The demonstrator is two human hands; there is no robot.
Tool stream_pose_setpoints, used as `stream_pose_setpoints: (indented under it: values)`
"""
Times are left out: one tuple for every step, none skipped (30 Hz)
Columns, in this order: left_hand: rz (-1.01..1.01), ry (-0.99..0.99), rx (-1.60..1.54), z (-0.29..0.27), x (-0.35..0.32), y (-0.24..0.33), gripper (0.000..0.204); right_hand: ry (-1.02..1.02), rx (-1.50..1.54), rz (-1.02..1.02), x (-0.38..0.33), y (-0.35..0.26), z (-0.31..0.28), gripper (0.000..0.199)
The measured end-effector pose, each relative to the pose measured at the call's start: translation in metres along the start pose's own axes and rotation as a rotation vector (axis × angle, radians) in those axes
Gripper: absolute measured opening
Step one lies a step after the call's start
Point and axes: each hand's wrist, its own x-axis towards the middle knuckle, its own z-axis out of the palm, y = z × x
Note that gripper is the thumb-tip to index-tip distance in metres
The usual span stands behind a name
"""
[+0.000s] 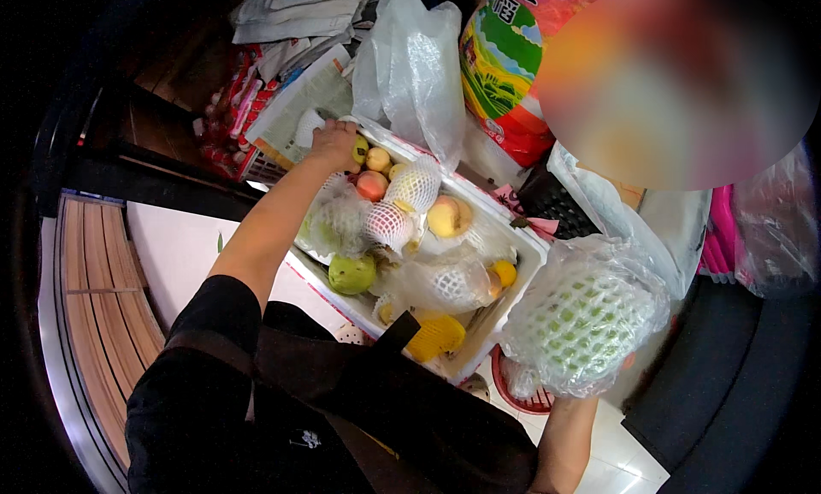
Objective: The person packs green pears from a styrofoam box and a display shelf into a red basket and a plastic-lined shopping cart. They handle the pears one by one, placing them into protective foam nets and then into the containers. The person moves between the display area and the cart, eventually carrying the basket to a checkout counter.
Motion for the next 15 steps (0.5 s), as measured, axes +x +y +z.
stream_pose_setpoints:
  values:
    - [0.032, 0.017, 0.041, -0.002, 0.0, 0.002, 0.081, 0.019, 0.0, -0.009, 0.0, -0.004, -0.003, 0.046]
    - [0.057, 0.037, 0.086, -0.004, -0.001, 0.0, 0.08, 0.031, 0.01, -0.017, 0.002, -0.006, -0.007, 0.047]
    - [0.081, 0.056, 0.13, -0.007, -0.004, -0.002, 0.08, 0.046, 0.018, -0.026, 0.001, -0.009, -0.01, 0.047]
    - [0.113, 0.109, 0.129, -0.01, -0.009, -0.006, 0.075, 0.059, 0.024, -0.032, 0.0, -0.012, -0.012, 0.048]
    - [0.103, 0.112, 0.07, -0.02, -0.015, -0.009, 0.074, 0.069, 0.034, -0.039, 0.0, -0.014, -0.013, 0.048]
    - [0.095, 0.111, 0.01, -0.031, -0.021, -0.01, 0.073, 0.085, 0.042, -0.046, 0.001, -0.016, -0.015, 0.049]
    - [0.085, 0.111, -0.05, -0.045, -0.029, -0.011, 0.073, 0.098, 0.048, -0.056, 0.002, -0.019, -0.016, 0.05]
    - [0.029, 0.168, -0.113, -0.06, -0.04, -0.011, 0.068, 0.113, 0.054, -0.065, 0.002, -0.021, -0.018, 0.05]
    - [0.088, 0.145, -0.417, -0.062, -0.049, -0.019, 0.067, 0.125, 0.069, -0.054, 0.006, -0.019, -0.021, 0.051]
    - [0.145, 0.125, -0.722, -0.062, -0.059, -0.03, 0.065, 0.135, 0.091, -0.045, 0.009, -0.019, -0.023, 0.052]
    - [0.245, 0.103, -1.031, -0.073, -0.062, -0.029, 0.064, 0.157, 0.091, -0.071, 0.008, -0.024, -0.018, 0.052]
    - [0.317, 0.019, -1.209, -0.084, -0.075, -0.01, 0.061, 0.178, 0.107, -0.094, 0.008, -0.029, -0.02, 0.053]
    - [0.386, -0.071, -1.385, -0.094, -0.095, 0.022, 0.058, 0.199, 0.121, -0.118, 0.008, -0.034, -0.022, 0.054]
    - [0.511, -0.311, -1.488, -0.099, -0.118, 0.054, 0.055, 0.214, 0.144, -0.132, 0.007, -0.039, -0.022, 0.054]
    - [0.642, -0.495, -1.462, -0.099, -0.138, 0.089, 0.057, 0.23, 0.162, -0.147, 0.005, -0.044, -0.022, 0.055]
